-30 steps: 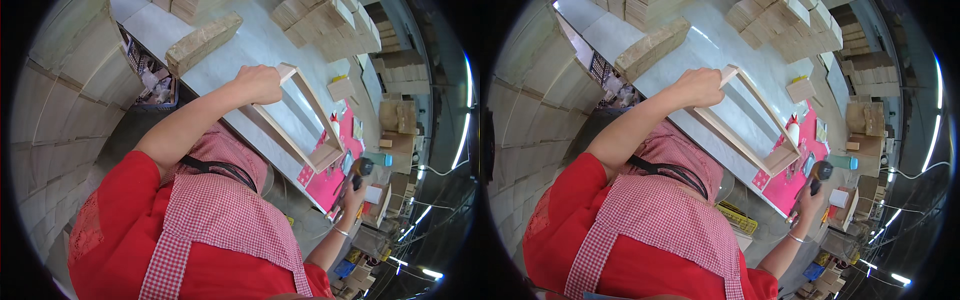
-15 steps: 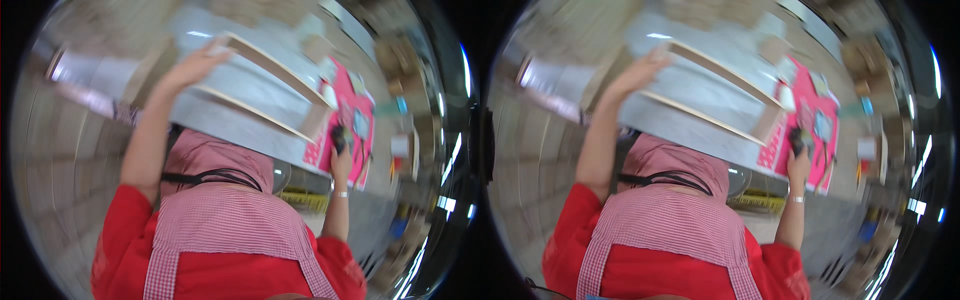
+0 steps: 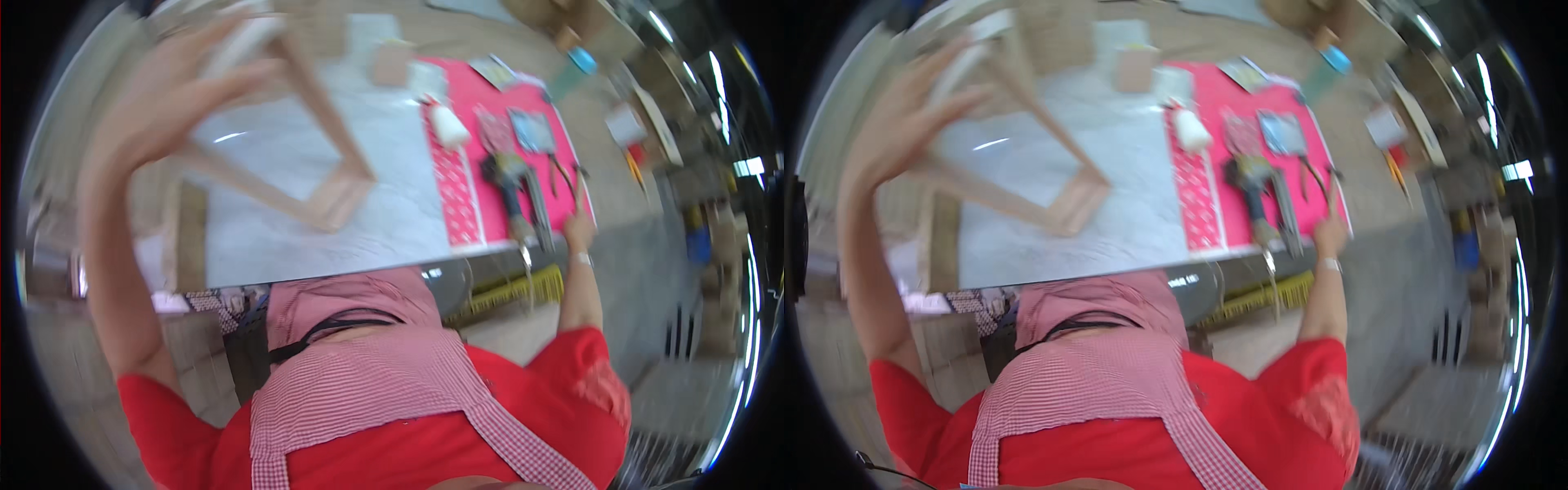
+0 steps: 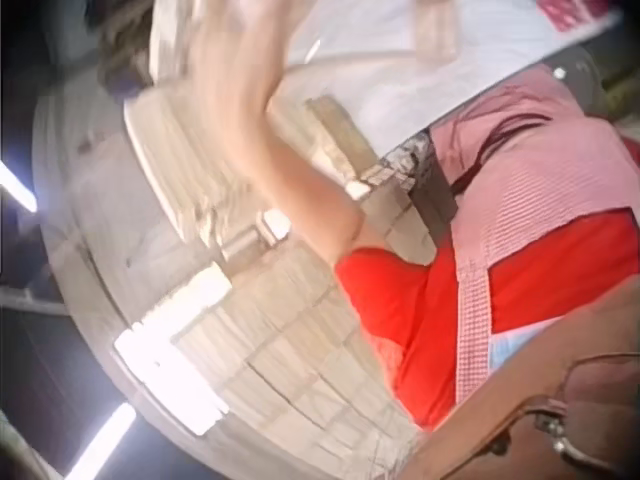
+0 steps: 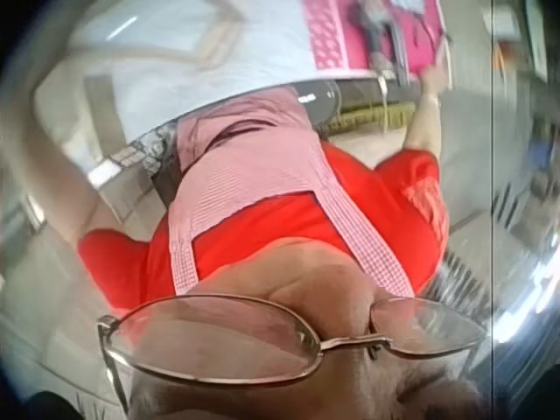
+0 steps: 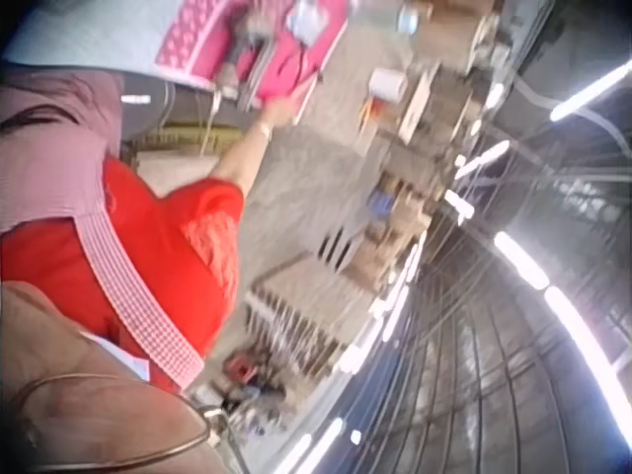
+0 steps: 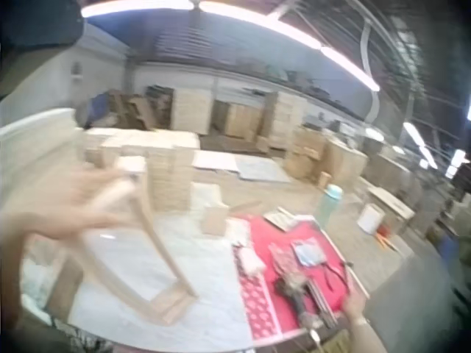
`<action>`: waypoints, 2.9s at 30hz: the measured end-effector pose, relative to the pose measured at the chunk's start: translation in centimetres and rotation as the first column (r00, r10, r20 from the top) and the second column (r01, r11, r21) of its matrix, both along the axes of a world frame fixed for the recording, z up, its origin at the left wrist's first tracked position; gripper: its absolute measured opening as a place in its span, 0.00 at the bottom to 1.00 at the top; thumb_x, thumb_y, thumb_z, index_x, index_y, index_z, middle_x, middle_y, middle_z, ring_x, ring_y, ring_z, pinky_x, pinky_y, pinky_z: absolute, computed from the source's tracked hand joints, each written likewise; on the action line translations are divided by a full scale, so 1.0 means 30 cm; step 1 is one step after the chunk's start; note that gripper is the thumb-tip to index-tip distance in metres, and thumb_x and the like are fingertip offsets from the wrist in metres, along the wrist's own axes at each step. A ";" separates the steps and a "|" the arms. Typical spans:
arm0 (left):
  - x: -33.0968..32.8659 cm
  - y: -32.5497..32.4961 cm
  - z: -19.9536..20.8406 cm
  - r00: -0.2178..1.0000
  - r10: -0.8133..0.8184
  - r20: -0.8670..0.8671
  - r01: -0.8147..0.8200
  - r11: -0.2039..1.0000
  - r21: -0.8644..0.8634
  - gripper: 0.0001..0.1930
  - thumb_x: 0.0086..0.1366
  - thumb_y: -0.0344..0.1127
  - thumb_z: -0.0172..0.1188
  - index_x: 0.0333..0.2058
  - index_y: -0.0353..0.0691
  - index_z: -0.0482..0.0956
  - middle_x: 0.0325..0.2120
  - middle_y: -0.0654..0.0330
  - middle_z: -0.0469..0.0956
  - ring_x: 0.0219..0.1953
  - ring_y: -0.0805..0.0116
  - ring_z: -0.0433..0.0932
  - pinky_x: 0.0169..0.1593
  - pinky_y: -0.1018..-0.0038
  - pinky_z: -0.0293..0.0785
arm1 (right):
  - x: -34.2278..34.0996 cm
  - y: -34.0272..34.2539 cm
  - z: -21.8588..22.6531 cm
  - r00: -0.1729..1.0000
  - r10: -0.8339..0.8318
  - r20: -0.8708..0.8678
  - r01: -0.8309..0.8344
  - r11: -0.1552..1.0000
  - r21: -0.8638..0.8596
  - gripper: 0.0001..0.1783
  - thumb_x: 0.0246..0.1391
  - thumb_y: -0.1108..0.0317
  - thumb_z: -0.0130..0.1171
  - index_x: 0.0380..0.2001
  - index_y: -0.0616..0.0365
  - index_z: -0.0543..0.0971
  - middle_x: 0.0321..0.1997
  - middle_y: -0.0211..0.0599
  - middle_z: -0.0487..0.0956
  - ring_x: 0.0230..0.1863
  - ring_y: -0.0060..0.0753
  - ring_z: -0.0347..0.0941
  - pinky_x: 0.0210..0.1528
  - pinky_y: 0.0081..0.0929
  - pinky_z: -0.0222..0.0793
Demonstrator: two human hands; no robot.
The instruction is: Assembling wooden boxes by applying wood glue and using a pneumatic nail gun.
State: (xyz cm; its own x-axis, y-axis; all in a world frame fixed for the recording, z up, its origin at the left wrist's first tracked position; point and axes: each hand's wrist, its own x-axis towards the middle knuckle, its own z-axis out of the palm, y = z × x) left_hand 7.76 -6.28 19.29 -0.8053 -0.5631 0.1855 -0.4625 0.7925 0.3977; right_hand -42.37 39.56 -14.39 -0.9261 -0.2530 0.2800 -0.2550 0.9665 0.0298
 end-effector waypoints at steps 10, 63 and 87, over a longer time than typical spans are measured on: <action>-0.194 0.167 0.003 0.964 0.040 0.262 0.046 0.949 -0.312 0.39 0.60 0.59 0.51 0.66 0.44 0.62 0.46 0.38 0.75 0.49 0.44 0.77 0.53 0.58 0.73 | 0.128 -0.241 0.374 0.883 0.453 -0.121 -0.448 0.738 -0.504 0.19 0.64 0.62 0.54 0.48 0.69 0.74 0.33 0.52 0.79 0.33 0.46 0.76 0.38 0.38 0.71; 0.056 -0.166 -0.083 0.981 0.193 -0.020 -0.192 0.980 0.058 0.39 0.62 0.62 0.56 0.65 0.45 0.66 0.37 0.62 0.76 0.34 0.73 0.72 0.39 0.73 0.70 | 0.514 -0.244 0.587 0.896 0.397 -0.200 -0.377 0.439 -0.816 0.13 0.64 0.66 0.56 0.46 0.65 0.75 0.25 0.22 0.69 0.24 0.12 0.59 0.25 0.17 0.56; 0.288 0.013 -0.802 0.818 0.574 -0.032 -0.484 0.718 0.501 0.27 0.66 0.55 0.57 0.47 0.32 0.76 0.38 0.52 0.78 0.45 0.57 0.76 0.53 0.64 0.68 | 0.339 -0.874 0.239 0.676 0.723 -0.142 -0.721 0.609 -0.331 0.29 0.53 0.51 0.65 0.49 0.65 0.77 0.42 0.56 0.80 0.44 0.53 0.79 0.46 0.41 0.72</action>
State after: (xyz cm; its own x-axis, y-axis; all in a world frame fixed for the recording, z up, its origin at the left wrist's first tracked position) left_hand 16.40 -5.87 -4.78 -0.3291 -0.9394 -0.0962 -0.6386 0.1463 0.7555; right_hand -32.20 13.36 -7.22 -0.4866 -0.7322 0.4765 -0.8736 0.4143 -0.2553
